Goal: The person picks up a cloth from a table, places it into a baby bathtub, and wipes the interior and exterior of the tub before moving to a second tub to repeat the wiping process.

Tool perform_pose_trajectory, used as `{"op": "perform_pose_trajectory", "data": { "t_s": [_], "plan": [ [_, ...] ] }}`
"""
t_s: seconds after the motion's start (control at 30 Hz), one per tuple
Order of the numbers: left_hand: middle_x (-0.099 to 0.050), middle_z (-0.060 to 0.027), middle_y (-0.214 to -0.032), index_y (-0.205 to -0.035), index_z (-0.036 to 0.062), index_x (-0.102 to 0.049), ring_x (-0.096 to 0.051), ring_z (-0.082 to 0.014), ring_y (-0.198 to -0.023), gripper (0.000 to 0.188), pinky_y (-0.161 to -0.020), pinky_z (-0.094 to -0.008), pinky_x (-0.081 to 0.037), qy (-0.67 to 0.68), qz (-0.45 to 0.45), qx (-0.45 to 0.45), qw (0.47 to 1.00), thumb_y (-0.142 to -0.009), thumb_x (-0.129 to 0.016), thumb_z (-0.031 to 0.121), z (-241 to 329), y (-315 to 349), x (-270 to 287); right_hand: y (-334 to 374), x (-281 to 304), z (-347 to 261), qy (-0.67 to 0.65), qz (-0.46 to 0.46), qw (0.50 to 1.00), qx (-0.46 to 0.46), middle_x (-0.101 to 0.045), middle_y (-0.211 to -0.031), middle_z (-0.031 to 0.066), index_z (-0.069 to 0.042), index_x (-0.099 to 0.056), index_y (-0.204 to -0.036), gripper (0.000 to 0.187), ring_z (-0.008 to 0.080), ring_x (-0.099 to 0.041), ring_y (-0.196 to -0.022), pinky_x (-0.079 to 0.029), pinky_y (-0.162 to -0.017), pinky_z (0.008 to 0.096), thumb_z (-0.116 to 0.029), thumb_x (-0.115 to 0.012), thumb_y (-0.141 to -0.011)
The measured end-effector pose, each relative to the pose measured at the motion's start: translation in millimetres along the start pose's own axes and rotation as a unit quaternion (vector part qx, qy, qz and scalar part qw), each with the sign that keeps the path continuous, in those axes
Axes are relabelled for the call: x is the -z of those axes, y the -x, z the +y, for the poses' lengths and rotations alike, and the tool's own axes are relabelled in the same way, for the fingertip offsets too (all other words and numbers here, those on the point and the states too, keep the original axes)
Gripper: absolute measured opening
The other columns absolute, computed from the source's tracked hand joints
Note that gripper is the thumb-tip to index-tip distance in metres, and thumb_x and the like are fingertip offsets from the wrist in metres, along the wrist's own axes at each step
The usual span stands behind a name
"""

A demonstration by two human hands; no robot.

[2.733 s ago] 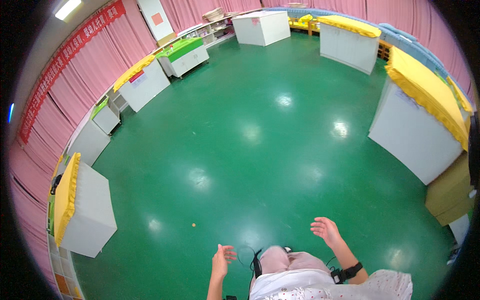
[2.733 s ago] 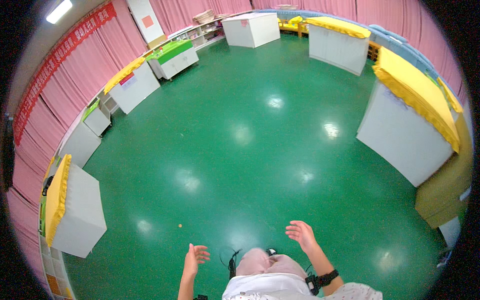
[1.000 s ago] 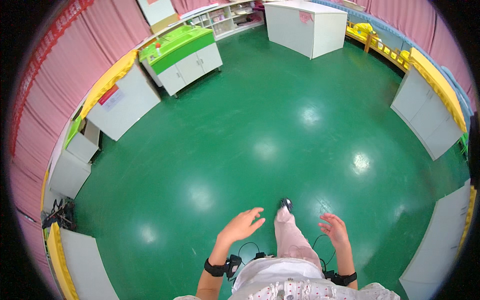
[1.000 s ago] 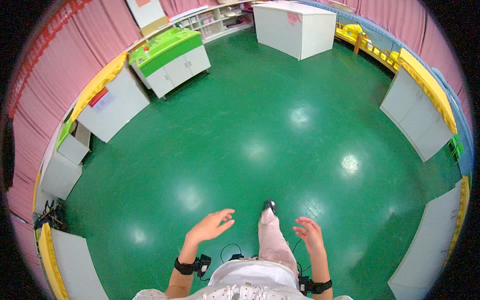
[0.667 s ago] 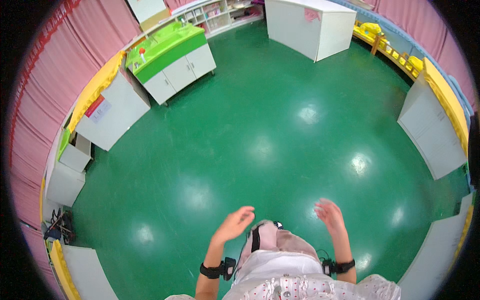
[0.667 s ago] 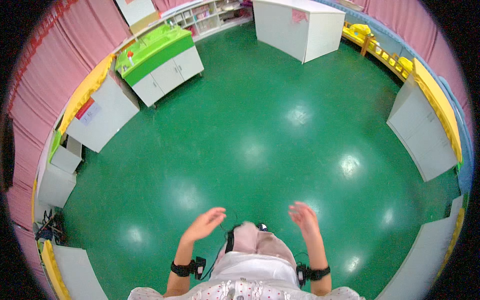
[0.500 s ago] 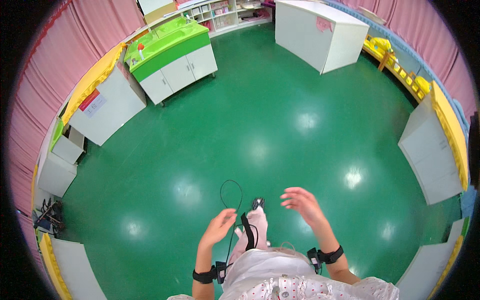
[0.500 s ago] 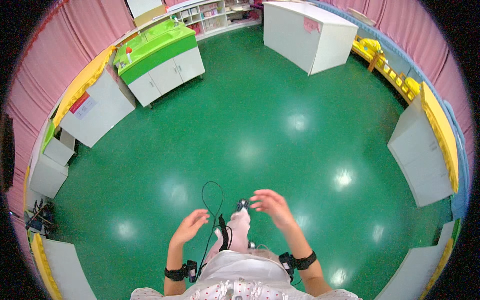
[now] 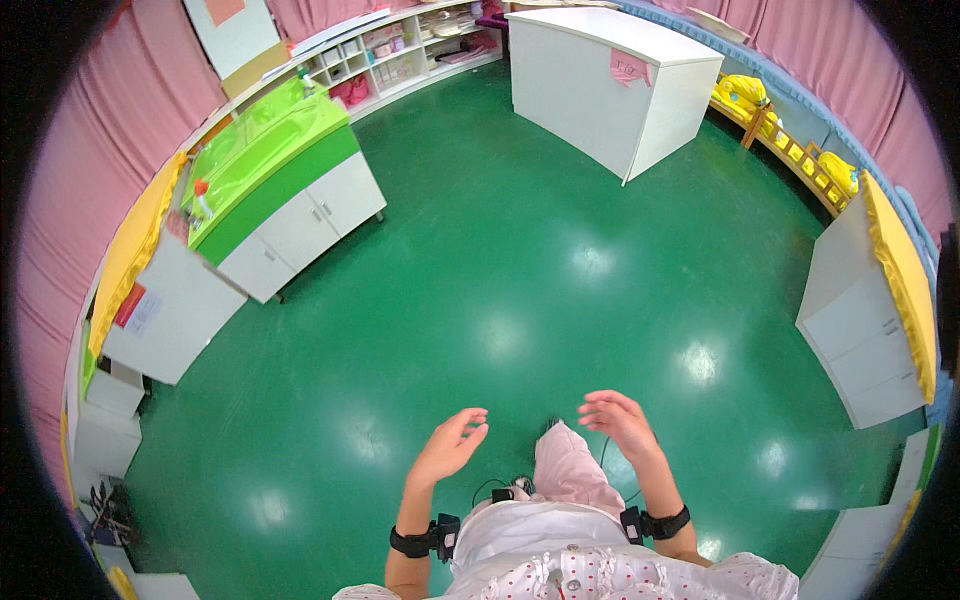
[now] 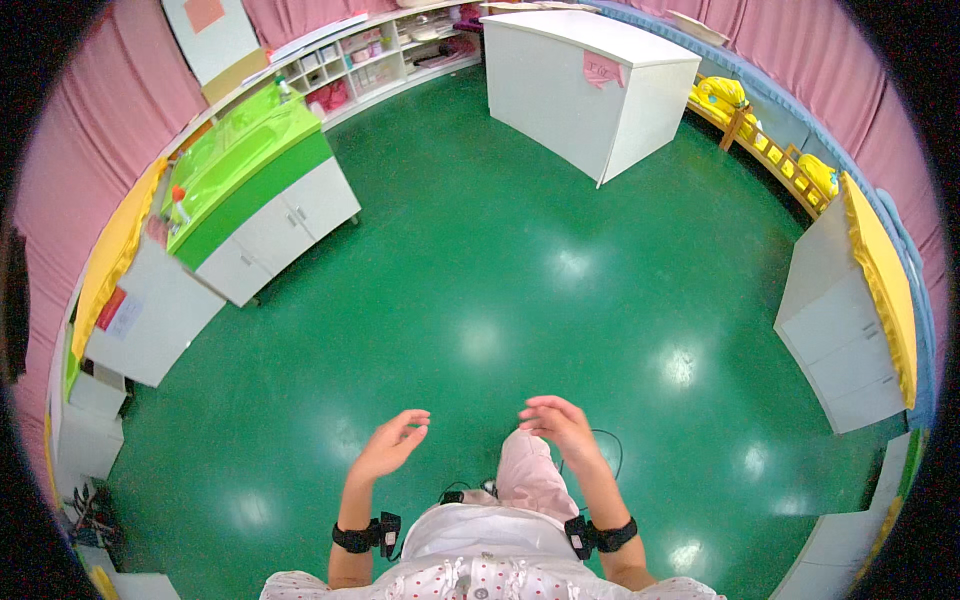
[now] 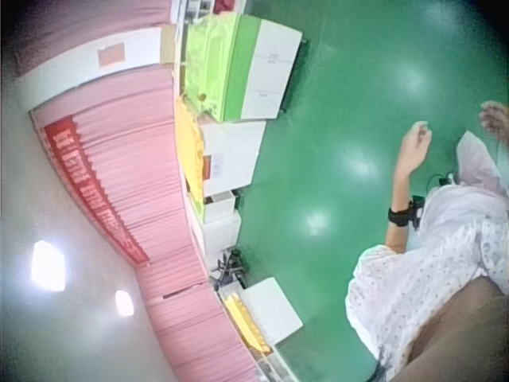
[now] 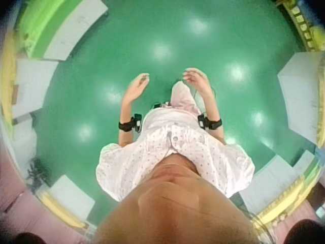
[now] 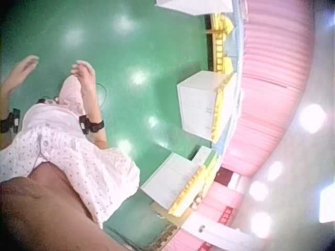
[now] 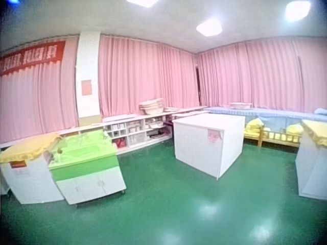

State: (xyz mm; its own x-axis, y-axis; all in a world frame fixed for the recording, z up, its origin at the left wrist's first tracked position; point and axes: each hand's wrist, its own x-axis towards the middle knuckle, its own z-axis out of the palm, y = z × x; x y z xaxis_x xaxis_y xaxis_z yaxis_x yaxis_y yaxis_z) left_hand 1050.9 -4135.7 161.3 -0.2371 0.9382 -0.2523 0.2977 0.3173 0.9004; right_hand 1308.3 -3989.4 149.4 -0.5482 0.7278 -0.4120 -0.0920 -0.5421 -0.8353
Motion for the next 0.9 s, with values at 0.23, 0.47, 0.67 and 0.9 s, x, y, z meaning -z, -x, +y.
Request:
{"op": "perform_pose_trajectory", "data": {
  "t_s": [0.23,0.47,0.67,0.9],
  "plan": [
    [-0.055,-0.0073,-0.107,-0.116,0.0052,-0.044,-0.055,-0.0151,-0.093,0.031,-0.074,-0.0254,-0.043,0.136,-0.058,-0.002,0.989,-0.089,-0.046,0.02,43,-247,67,-210,91,-78,-0.233,0.239,0.938,0.094,-0.06,-0.089,0.0093,-0.002,-0.051,-0.104,0.026,0.0197,-0.058,-0.08,-0.047,-0.069,0.0305,-0.02,-0.049,-0.084],
    [-0.057,-0.0082,-0.102,-0.114,0.0035,-0.045,-0.056,-0.0157,-0.089,0.03,-0.075,-0.026,-0.043,0.13,0.072,-0.005,0.989,-0.089,-0.046,0.019,42,-426,184,-472,-69,-216,0.061,-0.186,0.981,0.0,-0.06,-0.096,0.0102,-0.003,-0.052,-0.104,0.023,0.0169,-0.059,-0.086,-0.047,-0.073,0.026,-0.015,-0.044,-0.087],
    [-0.058,-0.0077,-0.1,-0.113,0.0044,-0.046,-0.057,-0.0152,-0.085,0.03,-0.073,-0.0267,-0.042,0.177,0.167,0.112,0.963,-0.088,-0.046,0.021,17,-526,264,-631,-108,-260,0.166,-0.201,0.964,-0.05,-0.061,-0.094,0.007,-0.004,-0.054,-0.102,0.023,0.0144,-0.059,-0.083,-0.046,-0.072,0.0256,-0.02,-0.046,-0.088],
    [-0.058,-0.0086,-0.1,-0.111,0.0024,-0.046,-0.057,-0.0153,-0.085,0.028,-0.073,-0.0254,-0.043,0.175,0.168,0.102,0.965,-0.088,-0.047,0.017,39,-718,374,-803,-100,-334,0.07,-0.043,0.994,-0.074,-0.061,-0.091,0.0092,-0.004,-0.054,-0.101,0.02,0.0175,-0.061,-0.077,-0.048,-0.066,0.0249,-0.015,-0.047,-0.086]
  ]
}}
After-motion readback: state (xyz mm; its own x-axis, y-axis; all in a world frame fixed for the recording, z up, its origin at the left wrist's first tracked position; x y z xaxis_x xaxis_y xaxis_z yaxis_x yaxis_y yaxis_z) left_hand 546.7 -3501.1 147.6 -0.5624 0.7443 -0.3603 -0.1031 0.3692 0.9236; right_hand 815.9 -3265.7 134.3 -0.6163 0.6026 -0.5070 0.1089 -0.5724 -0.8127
